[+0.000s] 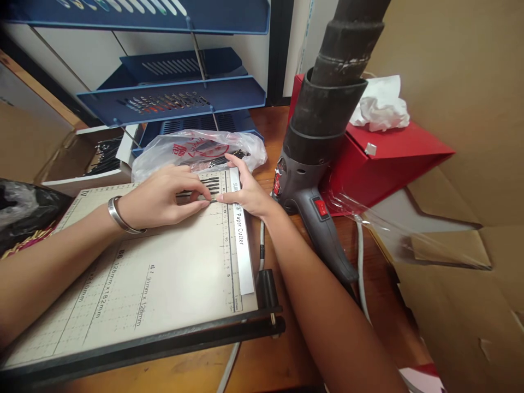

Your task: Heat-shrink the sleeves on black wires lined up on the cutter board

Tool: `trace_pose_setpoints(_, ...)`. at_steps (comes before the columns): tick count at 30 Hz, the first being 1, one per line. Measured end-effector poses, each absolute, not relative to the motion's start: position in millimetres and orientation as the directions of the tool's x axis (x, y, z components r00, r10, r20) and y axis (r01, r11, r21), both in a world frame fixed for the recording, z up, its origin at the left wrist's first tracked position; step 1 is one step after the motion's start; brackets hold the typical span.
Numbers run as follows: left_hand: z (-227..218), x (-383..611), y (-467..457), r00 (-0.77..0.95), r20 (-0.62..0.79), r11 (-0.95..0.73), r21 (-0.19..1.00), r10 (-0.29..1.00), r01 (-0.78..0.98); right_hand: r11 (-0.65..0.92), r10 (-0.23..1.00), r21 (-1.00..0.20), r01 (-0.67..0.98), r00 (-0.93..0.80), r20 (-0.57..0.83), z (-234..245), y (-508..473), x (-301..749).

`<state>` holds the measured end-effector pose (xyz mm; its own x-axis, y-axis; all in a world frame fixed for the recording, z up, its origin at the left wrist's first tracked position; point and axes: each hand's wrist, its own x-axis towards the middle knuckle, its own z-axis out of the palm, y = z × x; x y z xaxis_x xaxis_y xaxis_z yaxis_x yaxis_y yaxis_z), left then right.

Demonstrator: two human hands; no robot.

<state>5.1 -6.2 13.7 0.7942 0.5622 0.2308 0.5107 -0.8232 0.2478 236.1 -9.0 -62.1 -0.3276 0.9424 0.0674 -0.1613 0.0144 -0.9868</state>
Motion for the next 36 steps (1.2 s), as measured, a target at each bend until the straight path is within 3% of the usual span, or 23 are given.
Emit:
trace_pose_setpoints(13,11.9,3.0,-4.7,0.812,0.242,-0.835,0.314,0.531,0.452,0.004,0.933,-0.984,-0.178,-0.354,0.068,-64.9,-6.3,234.8)
trace_pose_setpoints(26,14.2,-2.2,3.3,0.866,0.235,-0.895,0.19,0.441,0.404,0.04,0.926,-0.986,-0.16,-0.366,0.097,-70.7,-2.8,238.0)
trace_pose_setpoints(36,15.0,2.2,0.7,0.812,0.216,-0.835,0.238,0.543,0.496,0.017,0.929,-0.988,-0.154,-0.362,0.073,-66.3,-6.2,236.9)
